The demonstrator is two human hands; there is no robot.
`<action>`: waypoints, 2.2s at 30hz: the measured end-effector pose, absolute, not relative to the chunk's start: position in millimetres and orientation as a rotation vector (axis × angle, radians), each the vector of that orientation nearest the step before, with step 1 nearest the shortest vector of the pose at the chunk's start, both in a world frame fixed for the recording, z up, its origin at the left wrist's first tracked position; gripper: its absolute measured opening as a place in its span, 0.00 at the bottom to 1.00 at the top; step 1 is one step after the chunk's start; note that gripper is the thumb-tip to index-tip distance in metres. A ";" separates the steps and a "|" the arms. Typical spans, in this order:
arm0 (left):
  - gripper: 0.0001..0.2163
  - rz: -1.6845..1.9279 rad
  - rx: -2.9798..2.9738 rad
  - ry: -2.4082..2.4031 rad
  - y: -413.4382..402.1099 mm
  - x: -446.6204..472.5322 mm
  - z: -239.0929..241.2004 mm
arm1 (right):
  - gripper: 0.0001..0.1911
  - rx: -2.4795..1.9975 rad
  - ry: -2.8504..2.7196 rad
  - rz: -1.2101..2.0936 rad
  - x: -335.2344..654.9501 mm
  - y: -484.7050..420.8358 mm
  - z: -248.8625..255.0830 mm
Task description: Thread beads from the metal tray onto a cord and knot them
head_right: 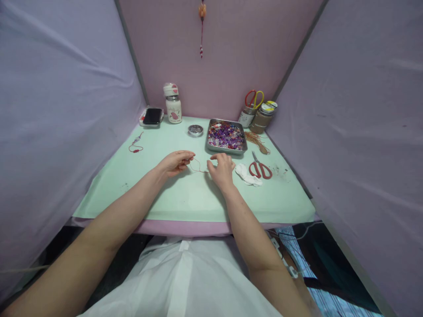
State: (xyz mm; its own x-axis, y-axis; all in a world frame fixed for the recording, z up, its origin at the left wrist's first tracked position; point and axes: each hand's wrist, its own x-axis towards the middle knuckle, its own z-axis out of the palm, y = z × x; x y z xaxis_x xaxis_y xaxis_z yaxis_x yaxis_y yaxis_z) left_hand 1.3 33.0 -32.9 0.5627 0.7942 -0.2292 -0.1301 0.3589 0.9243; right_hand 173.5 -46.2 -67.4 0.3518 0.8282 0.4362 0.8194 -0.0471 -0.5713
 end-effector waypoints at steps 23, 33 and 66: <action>0.09 0.566 0.872 0.710 34.1 -2.6 -26.8 | 0.17 -1.720 -1.501 -0.236 177.5 -49.8 -68.0; 0.07 0.527 0.957 0.763 30.0 2.2 -32.9 | 0.14 -1.379 -2.029 -0.213 140.0 -53.5 -66.9; 0.11 0.864 1.567 0.853 28.7 8.8 -40.7 | 0.10 -1.321 -1.258 0.421 127.5 -57.8 -64.2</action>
State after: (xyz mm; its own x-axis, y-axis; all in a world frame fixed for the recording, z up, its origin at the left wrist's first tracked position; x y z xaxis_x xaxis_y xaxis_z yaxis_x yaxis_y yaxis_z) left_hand 8.8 28.7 -40.7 0.4751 0.8755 0.0878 0.0771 -0.1409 0.9870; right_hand 127.5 -57.8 -64.2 0.3492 0.8296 0.4358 0.4003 0.2884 -0.8698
